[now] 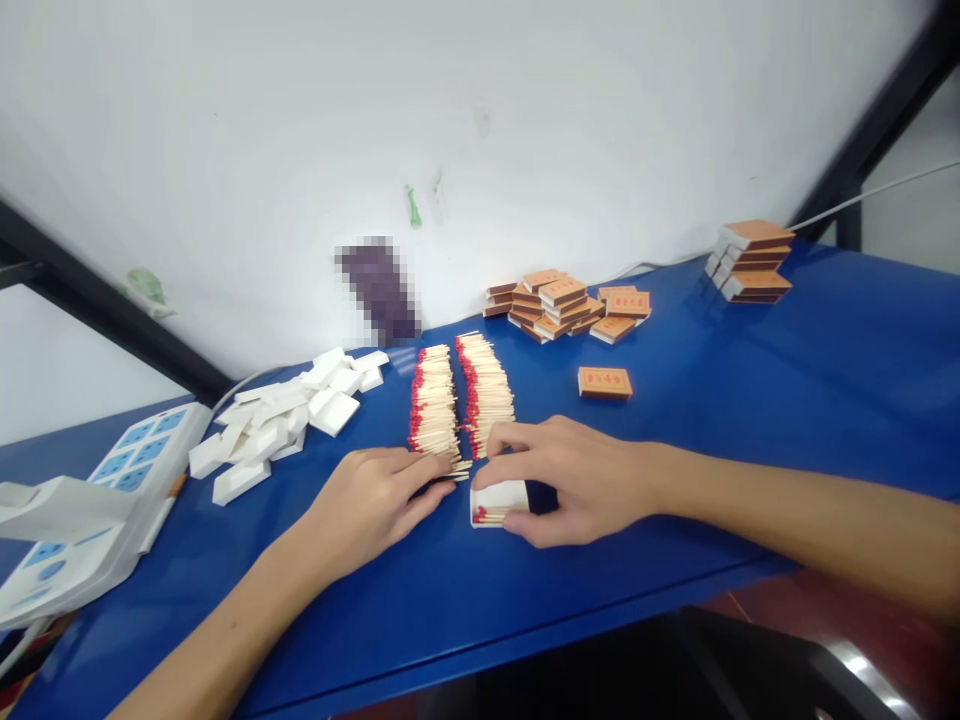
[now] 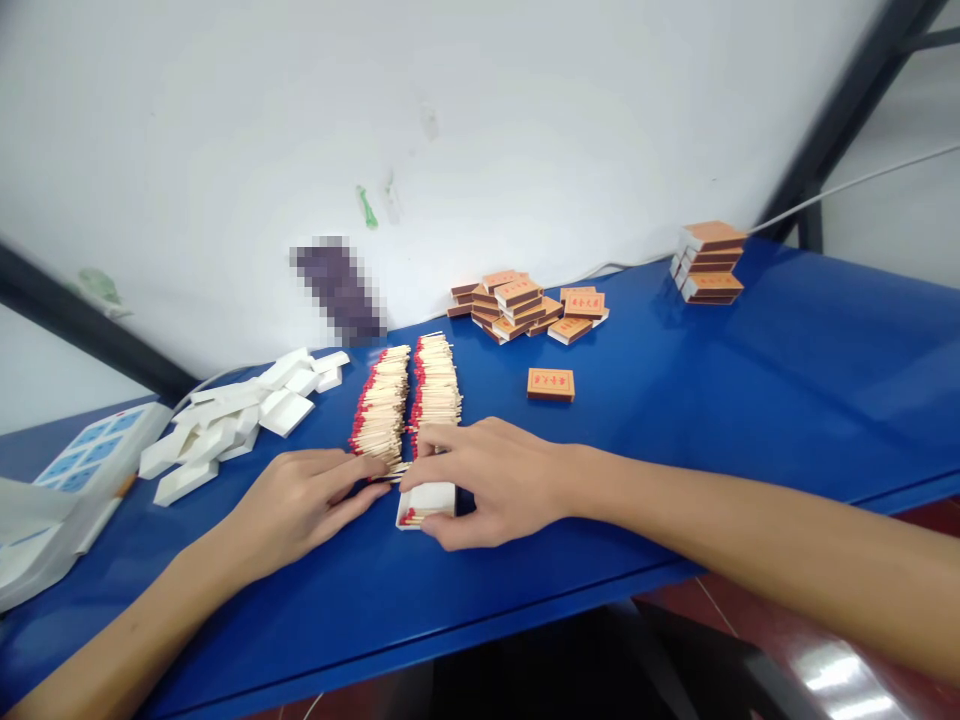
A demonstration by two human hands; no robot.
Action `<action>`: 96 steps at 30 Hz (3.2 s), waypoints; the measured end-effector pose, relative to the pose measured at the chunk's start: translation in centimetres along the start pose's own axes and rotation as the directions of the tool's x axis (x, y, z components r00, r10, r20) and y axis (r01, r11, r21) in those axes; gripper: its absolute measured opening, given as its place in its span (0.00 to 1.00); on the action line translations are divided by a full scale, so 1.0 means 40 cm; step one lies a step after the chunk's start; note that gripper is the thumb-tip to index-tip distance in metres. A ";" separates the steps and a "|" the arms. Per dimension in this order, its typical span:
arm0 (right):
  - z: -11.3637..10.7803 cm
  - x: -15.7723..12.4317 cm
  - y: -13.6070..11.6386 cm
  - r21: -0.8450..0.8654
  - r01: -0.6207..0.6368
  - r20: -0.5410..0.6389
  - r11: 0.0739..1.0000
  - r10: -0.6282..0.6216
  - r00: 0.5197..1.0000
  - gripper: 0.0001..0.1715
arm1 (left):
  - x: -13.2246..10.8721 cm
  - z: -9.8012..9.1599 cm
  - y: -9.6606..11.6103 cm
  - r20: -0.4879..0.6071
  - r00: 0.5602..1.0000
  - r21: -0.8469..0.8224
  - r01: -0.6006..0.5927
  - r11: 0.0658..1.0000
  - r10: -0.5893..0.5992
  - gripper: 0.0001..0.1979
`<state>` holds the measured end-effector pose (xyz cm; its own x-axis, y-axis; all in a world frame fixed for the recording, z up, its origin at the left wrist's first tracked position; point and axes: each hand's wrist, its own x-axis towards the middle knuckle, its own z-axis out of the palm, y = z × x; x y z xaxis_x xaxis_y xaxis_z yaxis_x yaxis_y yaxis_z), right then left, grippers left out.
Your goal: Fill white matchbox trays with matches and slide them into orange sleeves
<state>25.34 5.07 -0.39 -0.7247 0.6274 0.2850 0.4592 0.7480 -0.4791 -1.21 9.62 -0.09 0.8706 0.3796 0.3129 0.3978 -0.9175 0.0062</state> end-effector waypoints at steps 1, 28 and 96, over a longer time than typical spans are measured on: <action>0.000 0.000 0.001 -0.008 -0.007 0.016 1.000 0.007 1.000 0.18 | -0.001 0.001 -0.001 0.001 1.000 -0.003 0.004 1.000 -0.004 0.10; -0.009 0.003 -0.006 -0.014 -0.044 0.073 0.999 0.044 0.996 0.19 | -0.001 -0.008 -0.001 0.077 0.997 -0.043 -0.020 0.999 0.023 0.11; 0.005 -0.005 -0.009 -0.335 0.082 0.065 0.939 -0.064 0.996 0.12 | -0.006 -0.022 0.003 0.099 0.995 -0.120 -0.011 0.993 0.023 0.08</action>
<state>25.23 4.63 -0.46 -0.7843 0.5631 0.2605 0.5438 0.8260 -0.1483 -1.64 9.31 0.67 0.9037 0.3686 0.2176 0.3508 -0.9291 0.1169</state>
